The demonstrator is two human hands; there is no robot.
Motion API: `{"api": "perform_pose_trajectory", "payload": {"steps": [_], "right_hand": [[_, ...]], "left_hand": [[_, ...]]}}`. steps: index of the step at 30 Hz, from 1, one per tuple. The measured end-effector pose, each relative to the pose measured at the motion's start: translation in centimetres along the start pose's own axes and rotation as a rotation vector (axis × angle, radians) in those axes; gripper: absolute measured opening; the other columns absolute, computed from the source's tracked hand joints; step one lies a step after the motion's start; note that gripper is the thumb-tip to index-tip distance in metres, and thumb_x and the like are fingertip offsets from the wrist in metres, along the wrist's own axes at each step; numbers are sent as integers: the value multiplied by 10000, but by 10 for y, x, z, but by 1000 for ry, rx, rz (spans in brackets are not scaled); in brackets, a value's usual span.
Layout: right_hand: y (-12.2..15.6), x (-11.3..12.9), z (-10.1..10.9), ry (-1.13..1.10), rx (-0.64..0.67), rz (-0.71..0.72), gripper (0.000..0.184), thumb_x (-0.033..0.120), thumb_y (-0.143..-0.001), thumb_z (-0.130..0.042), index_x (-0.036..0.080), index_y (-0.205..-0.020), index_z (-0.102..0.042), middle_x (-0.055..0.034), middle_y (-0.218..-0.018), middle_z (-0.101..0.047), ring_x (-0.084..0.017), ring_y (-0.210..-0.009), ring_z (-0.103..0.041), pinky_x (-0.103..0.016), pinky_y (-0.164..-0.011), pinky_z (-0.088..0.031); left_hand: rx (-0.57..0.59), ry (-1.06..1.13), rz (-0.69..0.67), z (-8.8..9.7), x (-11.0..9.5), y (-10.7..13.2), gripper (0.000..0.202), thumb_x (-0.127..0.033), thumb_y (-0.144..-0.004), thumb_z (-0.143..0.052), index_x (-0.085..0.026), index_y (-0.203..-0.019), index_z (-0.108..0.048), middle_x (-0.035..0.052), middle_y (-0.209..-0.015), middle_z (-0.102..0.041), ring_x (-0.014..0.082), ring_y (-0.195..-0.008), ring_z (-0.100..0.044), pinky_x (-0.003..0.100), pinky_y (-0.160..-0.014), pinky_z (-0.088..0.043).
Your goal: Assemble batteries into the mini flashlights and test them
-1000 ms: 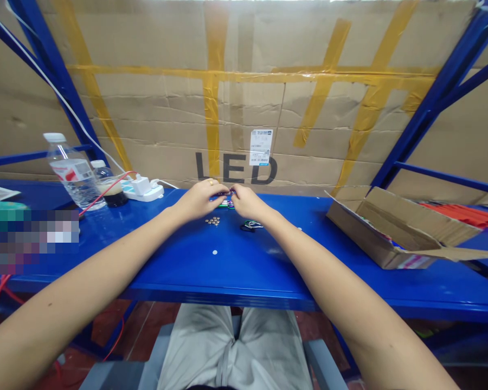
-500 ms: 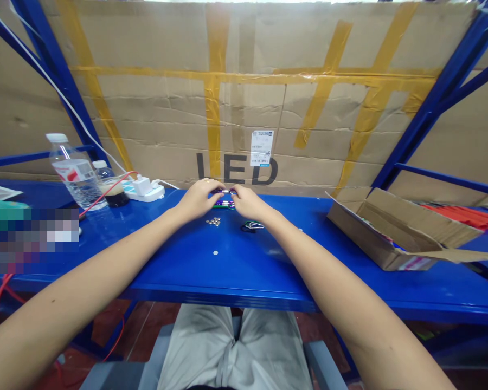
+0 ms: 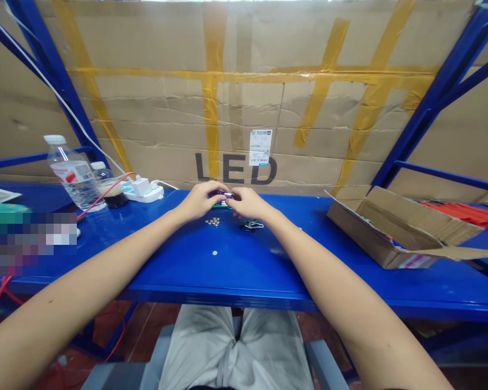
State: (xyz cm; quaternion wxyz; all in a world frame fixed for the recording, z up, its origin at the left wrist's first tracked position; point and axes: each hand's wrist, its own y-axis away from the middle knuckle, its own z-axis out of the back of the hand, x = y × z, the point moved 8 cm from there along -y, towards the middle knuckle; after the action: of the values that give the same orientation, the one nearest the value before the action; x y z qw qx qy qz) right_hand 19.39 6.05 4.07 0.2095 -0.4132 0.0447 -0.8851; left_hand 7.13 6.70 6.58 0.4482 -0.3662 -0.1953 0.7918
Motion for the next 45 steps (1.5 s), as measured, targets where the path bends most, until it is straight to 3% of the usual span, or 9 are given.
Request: {"api": "perform_pose_trajectory", "payload": {"steps": [4, 7, 14, 18, 23, 29, 36, 41, 45], "right_hand": [[-1, 4, 1, -29, 24, 57, 130, 118, -857, -535, 152, -830, -658, -47, -760, -739, -174, -731, -686, -294, -719, -526], [-1, 7, 2, -63, 28, 65, 167, 160, -873, -539, 145, -790, -683, -64, -813, -758, -176, -796, -686, -309, -810, -513], [0, 11, 0, -210, 30, 52, 280, 329, -903, -588, 162, -683, -634, -46, -663, -704, -161, -664, -637, -301, -718, -493], [1, 9, 1, -243, 5, 10, 267, 304, -909, -550, 183, -673, -575, 0, -525, -598, -144, -513, -563, -275, -565, -425], [2, 20, -1, -84, -19, 92, 262, 289, -910, -528, 197, -665, -528, 27, -501, -563, -133, -501, -544, -272, -584, -421], [5, 32, -5, 66, -47, 158, 236, 262, -909, -511, 185, -690, -553, 21, -570, -579, -137, -574, -541, -273, -615, -399], [6, 37, -3, 215, -119, 246, 201, 197, -890, -511, 146, -765, -660, -21, -725, -668, -141, -664, -524, -270, -643, -370], [8, 40, -4, 205, -125, 287, 224, 203, -912, -520, 148, -916, -737, -49, -850, -739, -166, -729, -593, -277, -695, -416], [10, 44, -6, 232, -123, 335, 254, 200, -923, -528, 162, -1008, -764, -64, -902, -759, -185, -776, -633, -295, -747, -444]], "left_hand": [[-10, 66, 84, -3, 8, 1, 250, -118, -905, -506, -179, -1137, -578, 82, -1050, -696, 207, -988, -651, 387, -925, -499], [-13, 69, 83, -4, 6, 1, 271, -82, -889, -468, -182, -1128, -547, 90, -1071, -678, 206, -1022, -645, 390, -936, -494], [-56, 152, 33, 5, -7, -2, 196, -167, -825, -639, -192, -1017, -604, 66, -1019, -712, 203, -993, -647, 396, -934, -497], [-68, 489, 143, 6, 4, -5, 370, -296, -806, -668, -169, -1151, -624, 138, -1199, -708, 261, -1155, -646, 445, -983, -506], [-73, 857, 343, 8, 21, -2, 693, -634, -944, -304, -119, -1252, -650, 197, -1345, -652, 323, -1288, -599, 522, -1047, -496], [-84, 910, 372, 11, 31, 1, 910, -799, -876, -221, -123, -1333, -622, 193, -1383, -630, 356, -1302, -586, 551, -1041, -498], [-72, 853, 370, 10, 31, 1, 894, -807, -872, -248, -134, -1320, -630, 197, -1350, -652, 368, -1270, -608, 555, -1018, -505], [-65, 803, 341, 11, 31, 0, 767, -750, -881, -374, -158, -1285, -648, 188, -1329, -668, 371, -1253, -618, 562, -1019, -502], [-75, 829, 348, 10, 32, 1, 798, -782, -878, -327, -159, -1236, -673, 192, -1299, -683, 374, -1242, -623, 573, -1011, -503]]}}
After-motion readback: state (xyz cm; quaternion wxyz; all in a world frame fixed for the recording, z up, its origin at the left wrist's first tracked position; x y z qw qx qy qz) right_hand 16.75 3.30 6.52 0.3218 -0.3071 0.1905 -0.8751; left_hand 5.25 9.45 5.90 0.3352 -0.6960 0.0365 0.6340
